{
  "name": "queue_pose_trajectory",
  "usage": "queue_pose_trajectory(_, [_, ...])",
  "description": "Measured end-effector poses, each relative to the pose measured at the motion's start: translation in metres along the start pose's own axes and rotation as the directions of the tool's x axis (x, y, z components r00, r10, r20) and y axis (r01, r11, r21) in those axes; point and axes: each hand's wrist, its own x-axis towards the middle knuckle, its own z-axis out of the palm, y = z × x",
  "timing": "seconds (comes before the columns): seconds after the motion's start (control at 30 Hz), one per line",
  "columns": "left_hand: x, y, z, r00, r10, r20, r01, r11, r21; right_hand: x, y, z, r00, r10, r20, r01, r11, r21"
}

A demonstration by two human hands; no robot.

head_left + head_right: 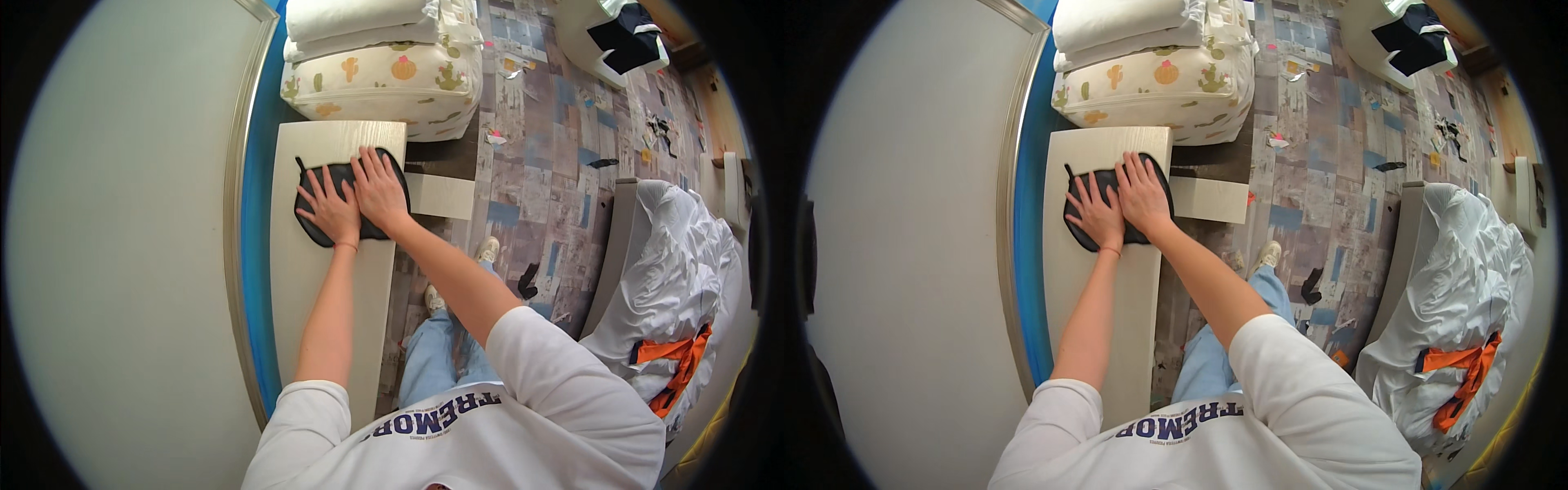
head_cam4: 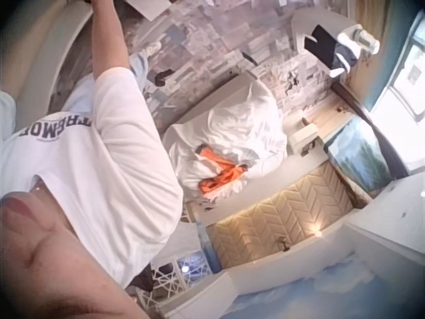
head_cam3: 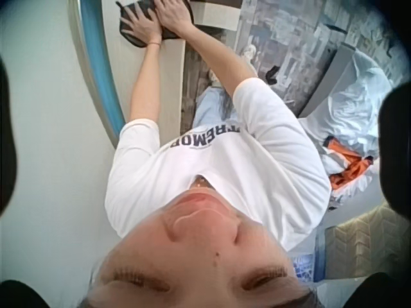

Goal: The person wipes a white wall with a black cloth, then folds a dark garment and an orange jacket on a small white table. The folded items are placed on a nearby shelf.

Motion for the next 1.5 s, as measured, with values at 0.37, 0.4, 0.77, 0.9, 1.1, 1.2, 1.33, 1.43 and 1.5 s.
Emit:
queue_pose_trajectory(0.37, [-0.143,-0.014,-0.05,0.934,-0.216,0.283,0.189,0.974,0.122,-0.087,-0.019,-0.034,0.867,-0.262,0.424,0.198,0.962,0.188])
queue_pose_trajectory(0.4, [-0.137,-0.016,-0.052,0.947,-0.151,0.285,0.125,0.986,0.11,-0.078,-0.017,-0.034,0.851,-0.279,0.445,0.21,0.957,0.198])
queue_pose_trajectory(0.77, [-0.059,-0.046,-0.049,0.895,0.211,0.393,-0.21,0.977,-0.045,-0.028,-0.011,-0.025,0.802,-0.274,0.531,0.302,0.953,0.035])
queue_pose_trajectory(0.9, [-0.005,-0.057,-0.031,0.895,0.258,0.364,-0.266,0.964,-0.03,0.01,-0.012,0.003,0.852,-0.21,0.479,0.235,0.972,0.007])
queue_pose_trajectory(1.1, [0.114,-0.048,0.014,0.949,0.252,0.19,-0.247,0.968,-0.048,0.099,0.003,0.046,0.96,-0.129,0.248,0.12,0.991,0.054])
queue_pose_trajectory(1.2, [0.146,-0.031,0.033,0.948,0.287,0.14,-0.283,0.958,-0.052,0.125,0.026,0.049,0.975,-0.156,0.157,0.156,0.988,0.016])
queue_pose_trajectory(1.33, [0.141,0.0,0.04,0.933,0.342,0.114,-0.337,0.939,-0.067,0.102,0.055,0.022,0.997,-0.034,0.065,0.033,0.999,0.014])
queue_pose_trajectory(1.43, [0.106,0.028,0.025,0.886,0.433,0.168,-0.403,0.897,-0.184,0.056,0.062,-0.005,0.996,-0.007,0.091,0.008,1.0,-0.013])
queue_pose_trajectory(1.5, [0.067,0.042,0.01,0.838,0.496,0.228,-0.428,0.856,-0.289,0.013,0.056,-0.016,0.995,-0.001,0.102,0.0,1.0,0.005])
